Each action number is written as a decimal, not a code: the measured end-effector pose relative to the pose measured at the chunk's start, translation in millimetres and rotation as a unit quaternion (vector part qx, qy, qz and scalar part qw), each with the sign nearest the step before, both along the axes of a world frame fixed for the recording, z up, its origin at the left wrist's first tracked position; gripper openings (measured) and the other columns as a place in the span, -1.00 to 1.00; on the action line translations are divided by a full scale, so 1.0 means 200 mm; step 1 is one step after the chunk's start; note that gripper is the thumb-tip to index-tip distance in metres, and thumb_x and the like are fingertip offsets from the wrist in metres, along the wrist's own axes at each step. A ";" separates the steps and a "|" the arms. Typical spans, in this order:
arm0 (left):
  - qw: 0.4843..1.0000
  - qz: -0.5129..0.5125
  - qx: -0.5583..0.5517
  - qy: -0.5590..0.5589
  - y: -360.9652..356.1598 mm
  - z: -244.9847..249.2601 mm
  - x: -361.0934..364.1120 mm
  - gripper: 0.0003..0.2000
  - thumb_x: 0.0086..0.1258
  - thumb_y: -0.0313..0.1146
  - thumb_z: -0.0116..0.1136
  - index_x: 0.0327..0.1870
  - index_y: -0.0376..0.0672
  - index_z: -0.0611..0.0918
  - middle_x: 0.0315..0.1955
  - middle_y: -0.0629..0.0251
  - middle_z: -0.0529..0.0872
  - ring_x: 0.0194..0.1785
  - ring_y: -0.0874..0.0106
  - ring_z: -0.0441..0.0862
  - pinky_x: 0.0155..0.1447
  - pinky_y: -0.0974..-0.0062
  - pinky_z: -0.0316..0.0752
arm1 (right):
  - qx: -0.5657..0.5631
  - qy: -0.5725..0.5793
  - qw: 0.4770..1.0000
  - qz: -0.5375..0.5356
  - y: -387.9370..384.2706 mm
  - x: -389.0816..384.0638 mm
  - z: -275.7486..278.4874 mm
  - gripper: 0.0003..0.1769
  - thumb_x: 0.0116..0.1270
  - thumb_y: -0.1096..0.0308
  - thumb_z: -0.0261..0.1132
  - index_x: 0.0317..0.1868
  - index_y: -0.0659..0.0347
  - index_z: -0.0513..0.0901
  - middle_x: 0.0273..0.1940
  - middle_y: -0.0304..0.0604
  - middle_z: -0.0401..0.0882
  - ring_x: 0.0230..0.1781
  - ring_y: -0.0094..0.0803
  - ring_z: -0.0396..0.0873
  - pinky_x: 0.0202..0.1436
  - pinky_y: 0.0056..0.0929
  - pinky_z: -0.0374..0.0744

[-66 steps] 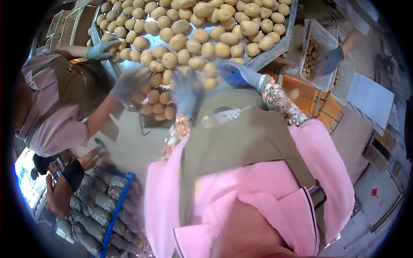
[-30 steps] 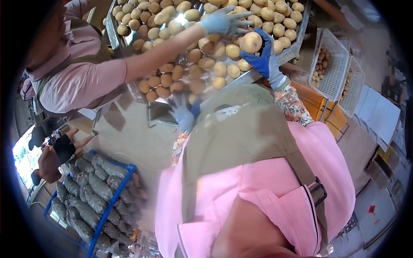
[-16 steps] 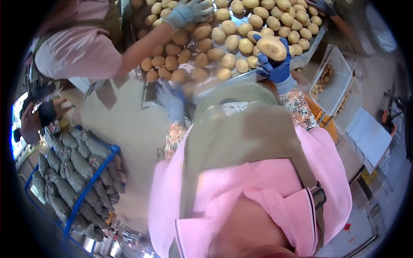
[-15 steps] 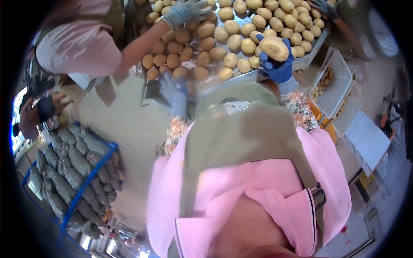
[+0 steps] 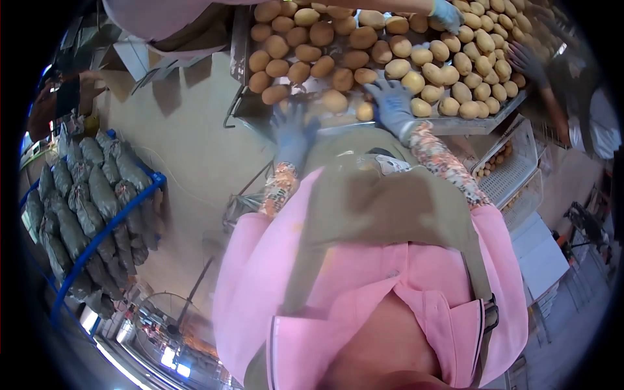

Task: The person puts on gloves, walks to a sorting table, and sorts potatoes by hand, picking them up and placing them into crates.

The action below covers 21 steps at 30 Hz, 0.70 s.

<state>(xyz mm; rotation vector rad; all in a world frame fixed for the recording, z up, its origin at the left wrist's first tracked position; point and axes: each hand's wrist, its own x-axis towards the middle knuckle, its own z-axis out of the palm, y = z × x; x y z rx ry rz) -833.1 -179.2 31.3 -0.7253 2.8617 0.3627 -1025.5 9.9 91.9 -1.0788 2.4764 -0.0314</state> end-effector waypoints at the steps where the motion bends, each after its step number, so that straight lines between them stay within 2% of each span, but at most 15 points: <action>1: 1.000 0.011 0.009 -0.003 0.00 0.00 -0.01 -0.38 0.36 0.09 0.03 0.39 -0.02 0.38 0.50 0.25 0.07 0.52 -0.08 -0.14 0.48 -0.11 -0.14 | -0.001 -0.002 1.000 0.006 -0.06 0.02 -0.01 -0.44 0.18 0.37 0.21 0.26 -0.08 0.47 0.24 -0.16 0.42 0.16 -0.05 0.47 0.16 -0.14 0.46; 3: 0.999 0.022 0.010 -0.023 0.01 0.02 -0.02 -0.36 0.38 0.06 0.02 0.44 -0.01 0.29 0.50 0.24 0.08 0.52 -0.09 -0.13 0.48 -0.10 -0.14 | -0.248 -0.191 0.949 0.037 -0.15 0.01 -0.03 -0.48 0.22 0.39 0.17 0.23 -0.08 0.48 0.23 -0.11 0.42 0.18 -0.11 0.45 0.19 -0.14 0.43; 4: 1.000 0.021 0.010 -0.021 0.02 0.03 -0.02 -0.36 0.38 0.06 0.02 0.44 -0.01 0.29 0.50 0.24 0.08 0.52 -0.09 -0.13 0.48 -0.10 -0.14 | -0.249 -0.189 0.949 0.037 -0.17 -0.03 -0.04 -0.48 0.22 0.39 0.17 0.23 -0.08 0.48 0.23 -0.11 0.42 0.18 -0.11 0.45 0.19 -0.14 0.43; 6: 0.999 0.037 0.010 0.011 0.04 0.04 -0.01 -0.37 0.40 0.02 0.00 0.45 -0.01 0.26 0.50 0.23 0.08 0.51 -0.10 -0.08 0.48 -0.08 -0.10 | -0.225 -0.108 0.962 0.114 -0.22 -0.11 -0.01 -0.53 0.28 0.35 0.16 0.22 -0.04 0.48 0.19 -0.06 0.45 0.14 -0.08 0.47 0.17 -0.11 0.44; 7: 0.999 0.039 0.014 0.010 0.05 0.04 -0.01 -0.37 0.40 0.02 0.00 0.45 -0.01 0.26 0.50 0.23 0.08 0.51 -0.10 -0.08 0.48 -0.08 -0.10 | -0.263 -0.143 0.952 0.059 -0.18 -0.16 0.02 -0.57 0.35 0.29 0.15 0.24 0.00 0.46 0.16 0.00 0.48 0.09 -0.01 0.50 0.15 -0.10 0.45; 8: 0.999 0.048 0.008 0.017 0.05 0.03 0.00 -0.38 0.41 0.01 -0.01 0.45 -0.01 0.26 0.50 0.23 0.09 0.50 -0.10 -0.05 0.47 -0.08 -0.09 | -0.325 -0.103 0.939 0.039 -0.10 -0.21 -0.05 -0.59 0.38 0.24 0.15 0.22 0.04 0.47 0.15 0.02 0.49 0.06 0.03 0.52 0.14 -0.13 0.47; 9: 0.998 0.058 0.002 0.024 0.06 0.02 0.00 -0.39 0.42 0.00 -0.02 0.46 -0.01 0.26 0.50 0.24 0.09 0.49 -0.11 -0.02 0.47 -0.07 -0.07 | -0.271 -0.211 0.938 -0.052 -0.01 -0.27 -0.02 -0.54 0.34 0.24 0.21 0.24 0.06 0.47 0.17 0.05 0.48 0.20 -0.01 0.42 0.24 -0.13 0.42; 10: 0.998 0.061 0.007 0.022 0.07 0.01 0.01 -0.39 0.42 0.00 -0.02 0.46 -0.01 0.26 0.50 0.24 0.09 0.49 -0.11 -0.02 0.47 -0.07 -0.07 | -0.202 0.002 0.978 0.054 0.10 -0.32 -0.04 -0.54 0.35 0.21 0.19 0.26 0.05 0.47 0.24 0.01 0.45 0.27 -0.04 0.38 0.34 -0.14 0.35; 11: 0.998 0.062 -0.001 0.021 0.06 0.00 0.02 -0.40 0.43 -0.01 -0.03 0.46 -0.01 0.25 0.50 0.25 0.10 0.49 -0.11 0.00 0.47 -0.08 -0.07 | -0.173 0.008 0.982 0.080 0.24 -0.36 -0.09 -0.52 0.33 0.18 0.20 0.26 -0.01 0.47 0.25 -0.03 0.44 0.25 -0.02 0.40 0.34 -0.08 0.31; 12: 0.998 0.063 -0.010 0.020 0.06 -0.01 0.02 -0.40 0.44 -0.02 -0.04 0.46 -0.01 0.25 0.49 0.27 0.11 0.48 -0.11 0.01 0.47 -0.08 -0.06 | -0.158 0.046 0.981 0.106 0.37 -0.38 -0.12 -0.51 0.30 0.18 0.21 0.26 -0.04 0.48 0.27 -0.06 0.44 0.26 0.01 0.39 0.38 -0.13 0.29; 15: 0.996 0.077 -0.009 0.034 0.07 -0.03 0.02 -0.43 0.45 -0.06 -0.05 0.44 -0.02 0.27 0.49 0.31 0.13 0.48 -0.10 0.02 0.47 -0.10 -0.08 | -0.079 0.048 0.981 0.168 0.48 -0.35 -0.01 -0.50 0.32 0.20 0.19 0.28 -0.02 0.45 0.33 -0.05 0.36 0.31 0.03 0.33 0.39 -0.12 0.29; 16: 0.996 0.076 -0.020 0.035 0.07 -0.04 0.03 -0.45 0.46 -0.07 -0.06 0.44 -0.02 0.28 0.49 0.31 0.13 0.48 -0.10 0.02 0.46 -0.10 -0.08 | -0.083 -0.087 0.990 0.076 0.46 -0.31 0.01 -0.47 0.31 0.18 0.20 0.29 0.02 0.44 0.36 0.00 0.30 0.34 0.03 0.29 0.40 -0.12 0.27; 17: 0.996 0.080 -0.029 0.037 0.08 -0.06 0.02 -0.46 0.45 -0.10 -0.06 0.43 0.00 0.29 0.49 0.32 0.14 0.48 -0.09 0.03 0.46 -0.12 -0.09 | -0.084 -0.216 0.973 -0.020 0.42 -0.29 0.02 -0.45 0.31 0.16 0.21 0.30 0.06 0.42 0.39 0.05 0.24 0.37 0.04 0.25 0.41 -0.12 0.25; 18: 0.996 0.080 -0.028 0.037 0.09 -0.07 0.00 -0.46 0.45 -0.10 -0.06 0.43 0.00 0.29 0.49 0.32 0.14 0.48 -0.09 0.03 0.46 -0.12 -0.09 | -0.082 -0.216 0.973 -0.021 0.36 -0.24 0.00 -0.45 0.31 0.16 0.21 0.30 0.06 0.42 0.39 0.05 0.24 0.37 0.04 0.25 0.41 -0.12 0.25; 21: 0.994 0.068 -0.071 0.047 0.08 -0.06 -0.07 -0.47 0.43 -0.14 -0.05 0.42 0.03 0.31 0.46 0.33 0.19 0.47 -0.03 0.07 0.45 -0.10 -0.07 | -0.211 -0.157 0.961 -0.088 0.12 0.00 -0.14 -0.30 0.27 0.08 0.26 0.37 0.13 0.31 0.40 0.10 0.19 0.37 0.05 0.23 0.37 -0.12 0.30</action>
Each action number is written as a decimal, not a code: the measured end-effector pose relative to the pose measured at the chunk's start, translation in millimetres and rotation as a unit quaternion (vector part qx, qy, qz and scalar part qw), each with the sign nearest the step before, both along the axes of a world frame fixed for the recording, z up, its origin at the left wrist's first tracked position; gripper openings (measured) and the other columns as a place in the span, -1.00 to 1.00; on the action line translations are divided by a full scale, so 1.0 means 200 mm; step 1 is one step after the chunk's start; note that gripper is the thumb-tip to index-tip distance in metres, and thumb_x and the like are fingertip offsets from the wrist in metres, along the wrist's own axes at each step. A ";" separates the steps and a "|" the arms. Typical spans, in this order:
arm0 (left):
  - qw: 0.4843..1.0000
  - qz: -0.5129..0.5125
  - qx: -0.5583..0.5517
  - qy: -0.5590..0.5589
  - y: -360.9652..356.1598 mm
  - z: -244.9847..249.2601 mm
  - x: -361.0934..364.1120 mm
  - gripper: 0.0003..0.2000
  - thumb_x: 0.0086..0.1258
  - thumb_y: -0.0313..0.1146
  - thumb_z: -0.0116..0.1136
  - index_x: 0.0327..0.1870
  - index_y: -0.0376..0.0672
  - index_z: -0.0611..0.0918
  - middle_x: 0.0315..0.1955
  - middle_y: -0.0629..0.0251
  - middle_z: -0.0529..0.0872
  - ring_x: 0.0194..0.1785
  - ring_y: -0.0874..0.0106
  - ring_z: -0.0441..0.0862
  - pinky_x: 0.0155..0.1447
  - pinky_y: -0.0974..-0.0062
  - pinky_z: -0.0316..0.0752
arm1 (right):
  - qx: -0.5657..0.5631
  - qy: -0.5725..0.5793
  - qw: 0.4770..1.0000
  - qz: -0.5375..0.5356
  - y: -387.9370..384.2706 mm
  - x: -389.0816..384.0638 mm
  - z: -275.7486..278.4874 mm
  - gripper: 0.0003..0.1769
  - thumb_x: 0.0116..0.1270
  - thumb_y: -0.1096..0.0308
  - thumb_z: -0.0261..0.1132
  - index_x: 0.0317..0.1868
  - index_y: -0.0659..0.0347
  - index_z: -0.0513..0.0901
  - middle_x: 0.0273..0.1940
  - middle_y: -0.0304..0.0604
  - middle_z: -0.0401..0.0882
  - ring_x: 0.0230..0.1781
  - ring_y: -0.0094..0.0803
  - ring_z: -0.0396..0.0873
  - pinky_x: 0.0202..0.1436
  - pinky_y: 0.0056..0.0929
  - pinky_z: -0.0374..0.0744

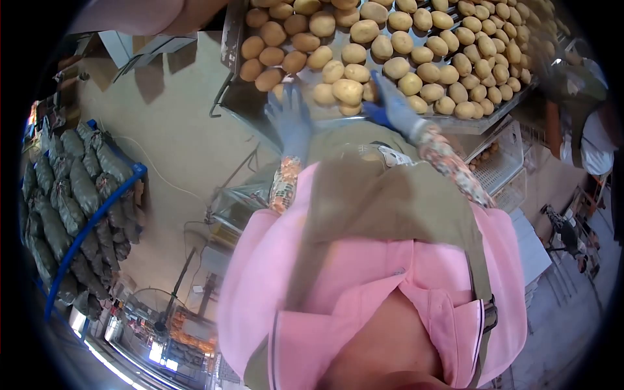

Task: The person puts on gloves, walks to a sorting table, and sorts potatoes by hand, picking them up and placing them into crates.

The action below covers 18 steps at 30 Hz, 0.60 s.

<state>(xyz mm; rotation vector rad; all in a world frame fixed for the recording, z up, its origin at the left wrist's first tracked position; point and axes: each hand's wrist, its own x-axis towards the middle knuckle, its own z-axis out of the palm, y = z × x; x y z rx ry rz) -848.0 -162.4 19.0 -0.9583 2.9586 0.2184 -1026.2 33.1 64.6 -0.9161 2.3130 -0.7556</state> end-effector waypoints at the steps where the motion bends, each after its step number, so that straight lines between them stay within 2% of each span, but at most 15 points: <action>1: 1.000 0.016 0.010 0.022 -0.02 0.01 -0.03 -0.46 0.39 -0.17 0.01 0.41 0.05 0.32 0.43 0.34 0.24 0.45 0.02 0.10 0.45 -0.10 -0.06 | -0.012 0.000 1.000 -0.008 -0.08 0.05 0.01 -0.29 0.26 0.08 0.27 0.37 0.14 0.30 0.39 0.10 0.20 0.37 0.05 0.24 0.35 -0.12 0.33; 2: 0.998 0.033 0.019 0.045 -0.04 0.03 -0.05 -0.44 0.35 -0.20 0.07 0.40 0.06 0.34 0.40 0.36 0.29 0.44 0.06 0.14 0.45 -0.09 -0.06 | -0.025 0.001 1.000 -0.016 -0.16 0.10 0.01 -0.28 0.25 0.08 0.28 0.37 0.14 0.30 0.39 0.10 0.20 0.36 0.05 0.24 0.34 -0.12 0.35; 3: 0.998 0.032 0.018 0.046 -0.09 0.06 -0.04 -0.44 0.35 -0.20 0.07 0.40 0.06 0.34 0.40 0.36 0.29 0.44 0.06 0.14 0.45 -0.09 -0.06 | -0.018 0.083 0.996 0.011 -0.23 0.11 0.08 -0.20 0.21 0.05 0.31 0.40 0.09 0.23 0.37 0.07 0.23 0.34 0.05 0.26 0.30 -0.09 0.36; 4: 1.000 0.011 0.015 0.014 -0.15 0.10 -0.01 -0.42 0.31 -0.23 0.12 0.40 0.07 0.35 0.38 0.36 0.33 0.42 0.11 0.17 0.44 -0.08 -0.03 | -0.011 0.165 0.986 0.037 -0.27 0.12 0.12 -0.13 0.17 0.01 0.33 0.44 0.03 0.16 0.35 0.05 0.26 0.32 0.04 0.29 0.27 -0.05 0.37; 5: 1.000 -0.010 0.011 -0.018 -0.20 0.13 0.02 -0.40 0.26 -0.26 0.17 0.39 0.08 0.35 0.35 0.35 0.37 0.41 0.16 0.21 0.43 -0.07 -0.01 | -0.011 0.166 0.985 0.035 -0.30 0.12 0.12 -0.13 0.17 0.01 0.33 0.44 0.03 0.16 0.35 0.05 0.26 0.32 0.04 0.29 0.27 -0.05 0.37; 7: 0.999 -0.033 -0.010 -0.004 -0.22 0.07 0.06 -0.38 0.21 -0.30 0.22 0.37 0.07 0.38 0.31 0.29 0.41 0.36 0.21 0.27 0.43 0.01 0.05 | 0.163 0.107 0.955 0.225 -0.36 0.10 0.11 -0.20 0.15 0.02 0.33 0.40 -0.13 0.24 0.24 -0.04 0.35 0.24 -0.01 0.35 0.16 -0.04 0.42; 8: 0.998 -0.030 0.018 0.047 -0.22 0.04 0.06 -0.41 0.23 -0.30 0.20 0.35 0.05 0.40 0.29 0.25 0.43 0.34 0.20 0.31 0.43 0.06 0.06 | 0.160 0.237 0.929 0.236 -0.36 0.15 0.06 -0.36 0.17 0.05 0.31 0.30 -0.21 0.39 0.12 -0.10 0.41 0.11 -0.04 0.42 0.06 -0.06 0.46; 10: 0.990 -0.019 0.050 0.127 -0.23 0.03 0.02 -0.51 0.27 -0.32 0.18 0.27 -0.07 0.48 0.25 0.08 0.46 0.28 0.10 0.41 0.40 0.14 0.17 | 0.177 0.202 0.935 0.231 -0.39 0.13 -0.01 -0.41 0.17 0.05 0.31 0.25 -0.21 0.44 0.10 -0.11 0.43 0.09 -0.05 0.44 0.05 -0.09 0.47; 11: 0.990 -0.029 0.051 0.131 -0.25 0.02 -0.02 -0.51 0.27 -0.32 0.18 0.27 -0.07 0.48 0.25 0.08 0.46 0.28 0.10 0.41 0.40 0.14 0.17 | 0.194 0.163 0.938 0.237 -0.39 0.10 -0.02 -0.46 0.17 0.05 0.31 0.21 -0.21 0.49 0.09 -0.11 0.44 0.07 -0.06 0.46 0.03 -0.11 0.49; 12: 0.979 -0.032 0.060 0.194 -0.27 0.04 -0.06 -0.52 0.27 -0.29 0.17 0.25 -0.10 0.48 0.23 0.05 0.47 0.27 0.07 0.41 0.35 0.10 0.21 | 0.080 0.133 0.969 0.193 -0.33 0.07 0.01 -0.55 0.29 0.13 0.26 0.19 -0.08 0.52 0.11 -0.11 0.45 -0.02 -0.13 0.52 0.00 -0.18 0.52; 13: 0.964 -0.034 0.070 0.253 -0.29 0.06 -0.09 -0.53 0.28 -0.26 0.16 0.23 -0.13 0.48 0.21 0.02 0.48 0.26 0.05 0.42 0.29 0.06 0.25 | 0.085 0.130 0.970 0.185 -0.25 0.06 0.05 -0.55 0.29 0.13 0.26 0.19 -0.08 0.52 0.11 -0.11 0.45 -0.02 -0.13 0.52 0.00 -0.18 0.52; 14: 0.959 -0.039 0.073 0.271 -0.31 0.10 -0.14 -0.57 0.30 -0.28 0.15 0.19 -0.17 0.50 0.19 0.00 0.49 0.25 0.03 0.42 0.27 0.07 0.28 | -0.047 -0.018 0.998 0.045 -0.16 0.06 0.09 -0.55 0.31 0.18 0.26 0.21 -0.01 0.50 0.11 -0.12 0.46 -0.07 -0.20 0.53 -0.04 -0.24 0.54; 15: 0.942 -0.027 0.128 0.310 -0.37 0.02 -0.19 -0.59 0.35 -0.26 0.10 0.19 -0.19 0.49 0.19 -0.03 0.49 0.25 0.01 0.42 0.27 0.07 0.28 | -0.178 -0.160 0.966 -0.096 -0.06 0.07 0.13 -0.55 0.34 0.24 0.27 0.23 0.05 0.48 0.11 -0.12 0.47 -0.11 -0.26 0.53 -0.07 -0.31 0.56; 16: 0.950 -0.057 0.100 0.290 -0.44 0.03 -0.25 -0.57 0.36 -0.23 0.10 0.21 -0.19 0.49 0.20 -0.04 0.49 0.25 0.00 0.42 0.28 0.07 0.27 | -0.193 -0.104 0.958 -0.186 0.11 0.10 0.15 -0.54 0.34 0.30 0.29 0.23 0.11 0.47 0.07 -0.12 0.49 -0.13 -0.32 0.53 -0.08 -0.36 0.57; 18: 0.965 -0.071 0.088 0.236 -0.52 0.12 -0.43 -0.51 0.37 -0.13 0.07 0.26 -0.19 0.45 0.24 -0.08 0.44 0.27 -0.03 0.39 0.34 0.05 0.22 | -0.169 -0.118 0.897 -0.392 0.48 0.16 0.24 -0.54 0.34 0.35 0.30 0.23 0.17 0.46 -0.04 -0.11 0.54 -0.10 -0.38 0.54 -0.07 -0.40 0.59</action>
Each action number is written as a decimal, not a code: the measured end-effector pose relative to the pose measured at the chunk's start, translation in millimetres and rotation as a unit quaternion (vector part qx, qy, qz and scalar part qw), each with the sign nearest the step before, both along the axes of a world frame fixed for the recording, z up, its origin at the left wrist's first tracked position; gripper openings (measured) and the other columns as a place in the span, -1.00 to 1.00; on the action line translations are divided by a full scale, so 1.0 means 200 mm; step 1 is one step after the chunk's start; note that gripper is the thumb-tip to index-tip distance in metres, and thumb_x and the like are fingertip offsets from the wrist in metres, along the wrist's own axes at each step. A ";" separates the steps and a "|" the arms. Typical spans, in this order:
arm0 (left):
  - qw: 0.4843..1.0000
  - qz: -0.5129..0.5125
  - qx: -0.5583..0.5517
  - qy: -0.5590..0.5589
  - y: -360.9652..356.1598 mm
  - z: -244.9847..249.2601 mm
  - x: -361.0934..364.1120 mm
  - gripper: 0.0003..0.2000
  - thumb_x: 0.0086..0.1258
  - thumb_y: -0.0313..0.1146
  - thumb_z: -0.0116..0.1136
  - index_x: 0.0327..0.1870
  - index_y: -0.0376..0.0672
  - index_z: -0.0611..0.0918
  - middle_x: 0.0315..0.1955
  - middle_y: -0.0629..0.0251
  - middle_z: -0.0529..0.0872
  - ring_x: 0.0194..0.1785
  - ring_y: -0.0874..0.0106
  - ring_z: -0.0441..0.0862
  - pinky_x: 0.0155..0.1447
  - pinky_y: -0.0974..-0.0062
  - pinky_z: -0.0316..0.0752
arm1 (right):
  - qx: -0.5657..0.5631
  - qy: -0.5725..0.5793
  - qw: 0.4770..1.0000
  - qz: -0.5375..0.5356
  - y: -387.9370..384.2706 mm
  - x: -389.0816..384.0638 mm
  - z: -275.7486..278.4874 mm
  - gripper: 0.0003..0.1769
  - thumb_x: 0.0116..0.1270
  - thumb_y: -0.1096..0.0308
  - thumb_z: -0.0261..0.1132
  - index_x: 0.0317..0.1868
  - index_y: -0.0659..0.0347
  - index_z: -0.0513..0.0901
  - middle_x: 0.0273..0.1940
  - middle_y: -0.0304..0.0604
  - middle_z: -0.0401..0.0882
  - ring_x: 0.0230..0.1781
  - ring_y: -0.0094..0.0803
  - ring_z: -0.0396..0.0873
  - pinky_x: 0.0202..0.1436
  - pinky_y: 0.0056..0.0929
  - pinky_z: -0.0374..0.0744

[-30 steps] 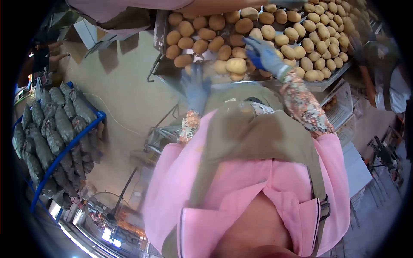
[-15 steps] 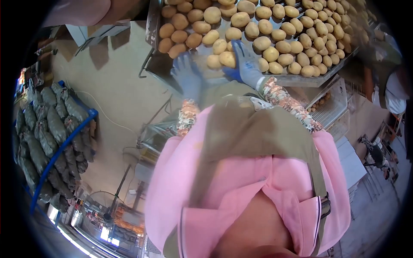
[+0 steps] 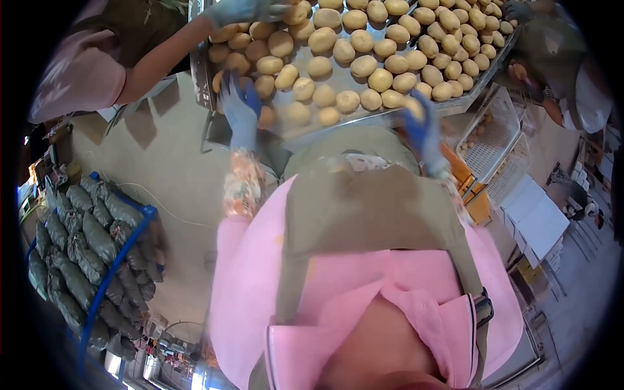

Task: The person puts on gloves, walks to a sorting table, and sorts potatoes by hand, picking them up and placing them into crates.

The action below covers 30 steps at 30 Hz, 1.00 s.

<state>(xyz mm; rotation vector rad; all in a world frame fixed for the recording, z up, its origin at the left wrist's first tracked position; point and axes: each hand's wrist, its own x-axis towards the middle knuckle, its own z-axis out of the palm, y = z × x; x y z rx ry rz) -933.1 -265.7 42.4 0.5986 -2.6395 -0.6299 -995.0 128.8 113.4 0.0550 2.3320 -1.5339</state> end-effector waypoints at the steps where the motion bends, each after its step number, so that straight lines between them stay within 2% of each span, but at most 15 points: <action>1: 0.999 0.006 0.017 -0.036 -0.03 0.01 -0.10 -0.45 0.38 -0.06 0.06 0.31 -0.18 0.41 0.27 -0.11 0.41 0.29 -0.04 0.37 0.37 0.04 0.17 | -0.001 -0.026 0.994 -0.107 0.18 0.03 0.05 -0.54 0.34 0.38 0.30 0.23 0.19 0.46 -0.09 -0.11 0.56 -0.08 -0.40 0.54 -0.06 -0.42 0.60; 3: 0.991 0.009 -0.001 -0.131 -0.13 -0.12 -0.36 -0.22 0.30 0.21 -0.01 0.42 -0.17 0.27 0.38 -0.16 0.24 0.44 -0.06 0.16 0.44 0.04 0.12 | 0.348 0.156 0.923 0.058 0.71 0.09 -0.09 -0.55 0.36 0.17 0.24 0.16 0.25 0.54 -0.03 0.02 0.60 -0.08 -0.26 0.60 0.00 -0.36 0.56; 4: 0.983 0.038 0.081 -0.162 -0.06 -0.09 -0.45 -0.15 0.25 0.28 0.01 0.44 -0.15 0.22 0.41 -0.17 0.16 0.47 -0.06 0.11 0.46 0.04 0.08 | 0.265 -0.077 0.961 0.010 0.97 0.12 -0.20 -0.51 0.34 0.15 0.26 0.18 0.27 0.52 0.01 0.08 0.58 -0.06 -0.18 0.61 0.06 -0.34 0.54; 6: 0.951 -0.006 0.207 -0.231 0.13 -0.05 -0.52 0.04 0.11 0.45 0.05 0.50 -0.10 0.09 0.46 -0.25 -0.02 0.48 -0.18 0.02 0.51 0.02 -0.04 | 0.274 0.000 0.962 0.009 0.78 0.02 -0.04 -0.52 0.35 0.16 0.25 0.18 0.27 0.52 0.03 0.07 0.57 -0.05 -0.16 0.60 0.06 -0.34 0.54; 7: 0.960 -0.018 0.047 -0.277 0.26 -0.06 -0.50 0.05 0.12 0.46 0.03 0.52 -0.05 0.01 0.44 -0.31 -0.04 0.45 -0.35 -0.07 0.49 -0.09 -0.08 | 0.281 0.074 0.957 0.011 0.62 -0.03 0.02 -0.53 0.36 0.18 0.24 0.18 0.26 0.52 0.06 0.07 0.56 -0.04 -0.15 0.59 0.06 -0.34 0.54; 8: 0.970 -0.042 0.067 -0.231 0.32 -0.08 -0.44 0.03 0.13 0.46 0.01 0.53 0.00 0.00 0.45 -0.31 -0.05 0.44 -0.41 -0.11 0.47 -0.16 -0.09 | 0.091 0.003 0.996 -0.017 0.49 -0.08 -0.02 -0.57 0.38 0.21 0.22 0.18 0.25 0.53 0.08 0.03 0.56 -0.02 -0.18 0.58 0.07 -0.35 0.53; 11: 0.974 -0.122 0.103 -0.160 0.39 -0.14 -0.21 -0.14 0.25 0.30 0.07 0.51 0.09 0.12 0.44 -0.23 0.02 0.42 -0.46 -0.14 0.36 -0.39 -0.06 | 0.188 0.305 0.911 0.203 -0.14 -0.27 -0.06 -0.61 0.37 0.31 0.19 0.18 0.22 0.54 0.05 -0.12 0.57 0.09 -0.28 0.50 0.19 -0.39 0.42; 13: 0.946 -0.102 -0.009 -0.306 0.47 0.07 -0.06 -0.19 0.26 0.23 0.09 0.51 0.21 0.11 0.50 0.04 -0.02 0.44 -0.42 -0.17 0.34 -0.46 -0.12 | 0.349 0.148 0.848 0.371 -0.48 -0.17 -0.20 -0.50 0.28 0.11 0.25 0.23 -0.01 0.52 0.21 0.06 0.47 0.26 0.03 0.37 0.41 -0.20 0.27; 17: 0.880 -0.040 -0.069 -0.468 0.45 -0.04 0.23 -0.22 0.29 0.16 0.07 0.52 0.34 0.04 0.55 0.38 -0.13 0.49 -0.28 -0.19 0.38 -0.41 -0.13 | 0.162 0.153 0.843 0.490 -0.78 0.01 -0.32 -0.51 0.28 0.07 0.24 0.23 -0.09 0.52 0.21 -0.03 0.45 0.25 0.10 0.38 0.41 -0.11 0.25; 19: 0.883 -0.009 0.020 -0.469 0.41 0.01 0.39 -0.21 0.30 0.12 0.08 0.53 0.21 0.04 0.55 0.25 -0.13 0.50 -0.24 -0.16 0.44 -0.29 -0.14 | 0.049 0.196 0.824 0.529 -0.81 -0.02 -0.26 -0.51 0.29 0.08 0.25 0.23 -0.08 0.52 0.23 -0.04 0.43 0.26 0.11 0.35 0.41 -0.07 0.23; 20: 0.921 0.012 0.069 -0.383 0.38 -0.07 0.52 -0.20 0.31 0.10 0.08 0.53 0.12 0.05 0.54 0.16 -0.13 0.50 -0.24 -0.15 0.46 -0.22 -0.12 | -0.067 0.024 0.878 0.473 -0.79 -0.11 -0.16 -0.50 0.28 0.08 0.23 0.24 -0.10 0.51 0.27 -0.04 0.39 0.29 0.09 0.31 0.43 -0.06 0.20; 22: 0.954 0.039 0.105 -0.279 0.36 -0.09 0.66 -0.20 0.33 0.06 0.09 0.51 -0.10 0.08 0.51 -0.06 -0.09 0.49 -0.24 -0.12 0.49 -0.07 -0.07 | 0.028 0.053 0.901 0.429 -0.65 -0.27 -0.13 -0.51 0.29 0.10 0.20 0.24 -0.10 0.51 0.32 -0.03 0.33 0.33 0.11 0.24 0.44 -0.02 0.15; 23: 0.953 0.045 0.106 -0.281 0.33 -0.08 0.71 -0.20 0.33 0.06 0.09 0.51 -0.10 0.08 0.51 -0.06 -0.09 0.49 -0.24 -0.12 0.49 -0.07 -0.07 | 0.230 0.255 0.837 0.427 -0.54 -0.34 -0.15 -0.53 0.30 0.11 0.18 0.22 -0.10 0.52 0.33 -0.01 0.32 0.34 0.14 0.21 0.45 0.01 0.12; 27: 0.974 0.065 -0.008 -0.216 0.16 -0.07 0.74 -0.23 0.31 0.04 0.16 0.46 -0.14 0.20 0.43 -0.14 0.15 0.44 -0.24 0.03 0.46 -0.07 0.01 | 0.384 0.168 0.692 0.588 -0.40 -0.27 -0.22 -0.58 0.27 0.02 0.15 0.05 0.00 0.64 0.30 0.14 0.33 0.36 0.40 0.10 0.44 0.24 -0.05; 30: 0.988 0.086 -0.072 -0.104 0.02 -0.08 0.43 -0.30 0.32 0.02 0.13 0.40 -0.21 0.28 0.38 -0.16 0.22 0.39 -0.26 0.12 0.43 -0.11 0.03 | 0.282 -0.016 0.734 0.617 -0.74 -0.24 -0.24 -0.39 0.31 -0.18 0.02 -0.27 0.21 0.75 -0.23 0.05 0.70 -0.17 0.05 0.65 0.30 0.09 0.27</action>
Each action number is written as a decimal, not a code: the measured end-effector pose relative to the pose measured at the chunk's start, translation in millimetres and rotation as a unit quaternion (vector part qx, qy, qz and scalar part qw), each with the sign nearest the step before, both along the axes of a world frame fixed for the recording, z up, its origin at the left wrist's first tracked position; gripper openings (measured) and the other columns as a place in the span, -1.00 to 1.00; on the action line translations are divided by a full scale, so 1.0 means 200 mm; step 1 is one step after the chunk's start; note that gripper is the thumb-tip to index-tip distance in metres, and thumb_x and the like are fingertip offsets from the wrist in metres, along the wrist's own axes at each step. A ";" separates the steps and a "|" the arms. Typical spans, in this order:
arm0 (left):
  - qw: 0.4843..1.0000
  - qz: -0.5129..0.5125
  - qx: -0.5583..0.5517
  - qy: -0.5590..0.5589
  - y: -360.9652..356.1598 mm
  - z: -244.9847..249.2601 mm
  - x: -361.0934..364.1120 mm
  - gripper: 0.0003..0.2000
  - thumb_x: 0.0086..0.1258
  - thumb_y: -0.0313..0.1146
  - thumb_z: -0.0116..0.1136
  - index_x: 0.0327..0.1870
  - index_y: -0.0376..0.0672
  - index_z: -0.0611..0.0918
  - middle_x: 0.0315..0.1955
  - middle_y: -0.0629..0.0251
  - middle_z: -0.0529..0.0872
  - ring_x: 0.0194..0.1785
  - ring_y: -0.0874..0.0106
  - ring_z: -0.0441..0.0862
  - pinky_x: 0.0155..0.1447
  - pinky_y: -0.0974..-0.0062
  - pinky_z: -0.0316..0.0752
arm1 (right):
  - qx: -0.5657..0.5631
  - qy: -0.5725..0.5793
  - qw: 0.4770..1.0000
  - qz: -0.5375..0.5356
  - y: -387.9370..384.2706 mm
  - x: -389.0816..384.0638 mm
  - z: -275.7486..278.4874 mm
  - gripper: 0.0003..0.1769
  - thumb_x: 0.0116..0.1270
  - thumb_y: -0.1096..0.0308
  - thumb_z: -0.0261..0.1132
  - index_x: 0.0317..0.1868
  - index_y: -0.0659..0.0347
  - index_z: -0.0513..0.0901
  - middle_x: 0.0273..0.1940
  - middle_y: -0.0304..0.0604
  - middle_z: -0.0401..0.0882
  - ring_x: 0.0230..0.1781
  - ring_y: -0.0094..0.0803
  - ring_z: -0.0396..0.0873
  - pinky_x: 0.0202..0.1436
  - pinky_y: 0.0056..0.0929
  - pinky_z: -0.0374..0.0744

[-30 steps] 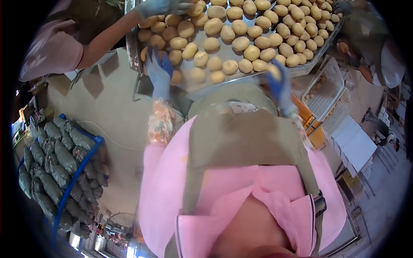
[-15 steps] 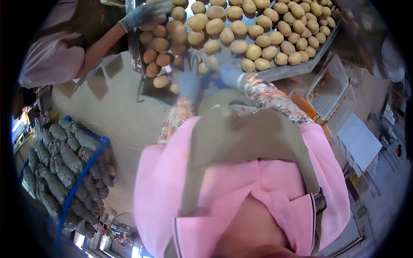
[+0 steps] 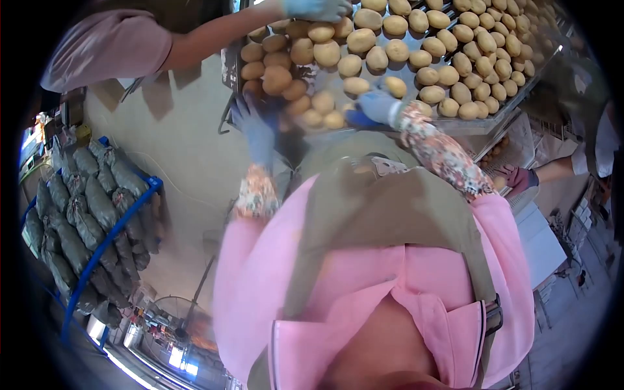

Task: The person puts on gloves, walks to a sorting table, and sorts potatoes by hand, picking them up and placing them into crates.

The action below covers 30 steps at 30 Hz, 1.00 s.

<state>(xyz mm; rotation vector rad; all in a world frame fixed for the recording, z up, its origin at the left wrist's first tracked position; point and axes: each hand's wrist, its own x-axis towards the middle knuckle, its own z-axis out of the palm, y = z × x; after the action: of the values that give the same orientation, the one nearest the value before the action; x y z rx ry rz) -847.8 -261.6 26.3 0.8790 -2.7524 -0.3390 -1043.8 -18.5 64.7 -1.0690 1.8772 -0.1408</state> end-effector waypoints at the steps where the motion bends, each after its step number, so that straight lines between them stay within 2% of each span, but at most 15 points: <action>1: 1.000 0.024 -0.010 -0.002 -0.03 0.01 -0.16 -0.32 0.33 0.01 0.11 0.37 -0.23 0.31 0.36 -0.10 0.26 0.36 -0.27 0.16 0.41 -0.14 0.05 | -0.019 -0.026 0.999 0.037 -0.12 0.02 0.07 -0.39 0.32 -0.20 0.01 -0.11 0.17 0.70 -0.01 0.12 0.62 0.00 0.06 0.59 0.21 -0.04 0.41; 2: 0.999 0.024 0.022 0.029 -0.08 -0.02 -0.30 -0.30 0.33 0.05 0.08 0.38 -0.21 0.30 0.38 -0.10 0.22 0.38 -0.28 0.13 0.41 -0.18 0.04 | -0.203 -0.035 0.978 0.045 -0.16 0.09 0.02 -0.41 0.36 -0.17 0.00 0.10 0.09 0.59 0.23 0.15 0.43 0.17 0.06 0.47 0.18 -0.07 0.44; 6: 0.990 0.029 0.134 0.019 -0.03 0.01 -0.67 -0.30 0.33 0.14 0.03 0.42 -0.06 0.28 0.46 -0.08 0.06 0.46 -0.26 -0.05 0.40 -0.32 -0.07 | -0.258 -0.205 0.938 -0.107 -0.25 0.02 0.10 -0.54 0.45 0.00 -0.01 0.24 -0.02 0.49 0.17 -0.03 0.45 0.08 -0.18 0.46 0.15 -0.23 0.46; 8: 0.971 -0.059 0.014 -0.231 0.02 0.01 -0.63 -0.23 0.28 0.29 -0.01 0.46 0.05 0.26 0.49 0.01 0.04 0.52 -0.16 -0.11 0.49 -0.10 -0.10 | -0.229 -0.290 0.876 -0.309 -0.14 -0.15 0.11 -0.58 0.48 0.07 -0.03 0.24 -0.03 0.50 0.04 -0.15 0.50 -0.03 -0.38 0.46 0.08 -0.34 0.49; 10: 0.976 -0.058 0.071 -0.198 0.06 0.06 -0.53 -0.23 0.28 0.29 -0.01 0.46 0.08 0.26 0.50 0.02 0.02 0.52 -0.14 -0.11 0.49 -0.12 -0.11 | -0.191 0.090 0.957 -0.201 0.06 -0.31 0.21 -0.56 0.44 0.14 0.06 0.29 -0.06 0.45 0.22 -0.09 0.41 0.22 -0.16 0.35 0.27 -0.20 0.36; 13: 0.980 -0.086 0.107 -0.146 0.04 0.02 -0.36 -0.24 0.27 0.27 0.01 0.45 0.07 0.28 0.49 0.02 0.05 0.52 -0.09 -0.06 0.48 -0.13 -0.10 | -0.095 0.430 0.898 -0.018 0.55 -0.48 -0.01 -0.37 0.35 -0.02 0.15 0.42 -0.25 0.29 0.39 -0.09 0.26 0.41 0.00 0.18 0.40 0.08 0.18; 15: 0.976 -0.084 0.153 -0.129 0.06 0.05 -0.29 -0.26 0.27 0.24 0.02 0.42 0.02 0.32 0.47 0.02 0.12 0.52 -0.01 0.00 0.48 -0.10 -0.08 | 0.017 0.381 0.922 -0.064 0.66 -0.42 -0.02 -0.24 0.30 -0.10 0.16 0.48 -0.36 0.12 0.55 -0.17 -0.09 0.56 0.03 -0.19 0.45 0.23 -0.03; 19: 0.974 -0.035 0.219 -0.033 0.04 0.03 -0.15 -0.32 0.30 0.12 0.09 0.36 -0.11 0.38 0.35 0.02 0.35 0.43 0.05 0.23 0.43 0.12 0.13 | 0.028 0.334 0.919 -0.206 0.64 -0.26 -0.08 -0.19 0.25 -0.16 0.20 0.48 -0.50 0.06 0.55 -0.05 -0.16 0.52 0.27 -0.25 0.43 0.35 -0.09; 21: 0.976 -0.035 0.212 0.037 0.03 -0.06 -0.08 -0.38 0.32 0.08 0.08 0.28 -0.18 0.44 0.21 0.00 0.49 0.29 0.01 0.41 0.31 0.23 0.32 | 0.068 0.343 0.920 -0.177 0.51 -0.15 -0.03 -0.32 0.26 -0.14 0.20 0.41 -0.42 0.26 0.54 0.04 -0.18 0.50 0.35 -0.25 0.45 0.33 -0.12; 22: 0.973 -0.003 0.223 0.065 0.03 -0.07 -0.05 -0.45 0.33 0.04 0.08 0.20 -0.19 0.50 0.11 -0.03 0.56 0.20 0.00 0.48 0.25 0.23 0.37 | -0.150 0.263 0.933 -0.192 0.54 -0.13 -0.18 -0.41 0.29 -0.06 0.21 0.34 -0.30 0.40 0.50 0.08 -0.02 0.45 0.42 -0.11 0.44 0.29 -0.02; 23: 0.967 0.026 0.234 0.094 0.04 -0.06 -0.04 -0.51 0.34 -0.01 0.08 0.12 -0.21 0.56 0.01 -0.05 0.62 0.10 -0.01 0.55 0.18 0.22 0.42 | -0.046 0.208 0.960 -0.180 0.36 -0.02 0.01 -0.48 0.33 0.04 0.21 0.30 -0.18 0.46 0.38 0.12 0.23 0.36 0.30 0.16 0.41 0.12 0.15; 24: 0.967 0.018 0.233 0.103 0.04 0.00 -0.08 -0.51 0.34 -0.01 0.08 0.12 -0.21 0.56 0.01 -0.05 0.62 0.10 -0.01 0.55 0.18 0.22 0.42 | -0.130 0.152 0.970 -0.137 0.27 0.05 -0.02 -0.48 0.35 0.06 0.20 0.30 -0.07 0.45 0.28 0.12 0.35 0.28 0.13 0.31 0.35 -0.05 0.26; 26: 0.962 0.002 0.231 -0.147 0.05 0.25 -0.21 -0.63 0.34 -0.13 0.14 0.01 -0.21 0.63 -0.12 -0.01 0.68 0.00 -0.01 0.60 0.14 0.22 0.44 | -0.247 -0.160 0.942 -0.164 0.05 0.25 -0.17 -0.49 0.36 0.10 0.19 0.27 0.07 0.47 0.17 0.10 0.48 0.17 -0.02 0.46 0.27 -0.20 0.39; 28: 0.979 -0.035 0.199 0.009 0.18 0.28 -0.31 -0.65 0.38 -0.13 0.07 0.05 -0.12 0.64 -0.12 0.05 0.70 0.00 0.01 0.61 0.17 0.21 0.42 | -0.223 -0.327 0.907 -0.145 -0.14 0.33 -0.10 -0.52 0.37 0.11 0.17 0.23 0.12 0.51 0.15 0.07 0.51 0.12 -0.03 0.49 0.23 -0.22 0.41; 30: 0.978 -0.080 0.134 0.137 0.25 0.02 -0.29 -0.54 0.35 -0.07 0.11 0.20 -0.10 0.54 0.07 -0.02 0.61 0.18 0.04 0.50 0.29 0.20 0.32 | -0.167 -0.274 0.947 0.017 -0.25 0.20 0.21 -0.58 0.41 0.12 0.12 0.15 0.15 0.56 0.11 -0.03 0.55 0.04 -0.16 0.54 0.15 -0.32 0.46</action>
<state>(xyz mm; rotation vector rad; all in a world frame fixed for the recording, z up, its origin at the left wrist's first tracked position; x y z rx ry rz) -905.5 -212.1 30.0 0.6119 -2.5586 -0.8122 -1004.1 -68.3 105.8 -1.1406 1.3527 -0.6865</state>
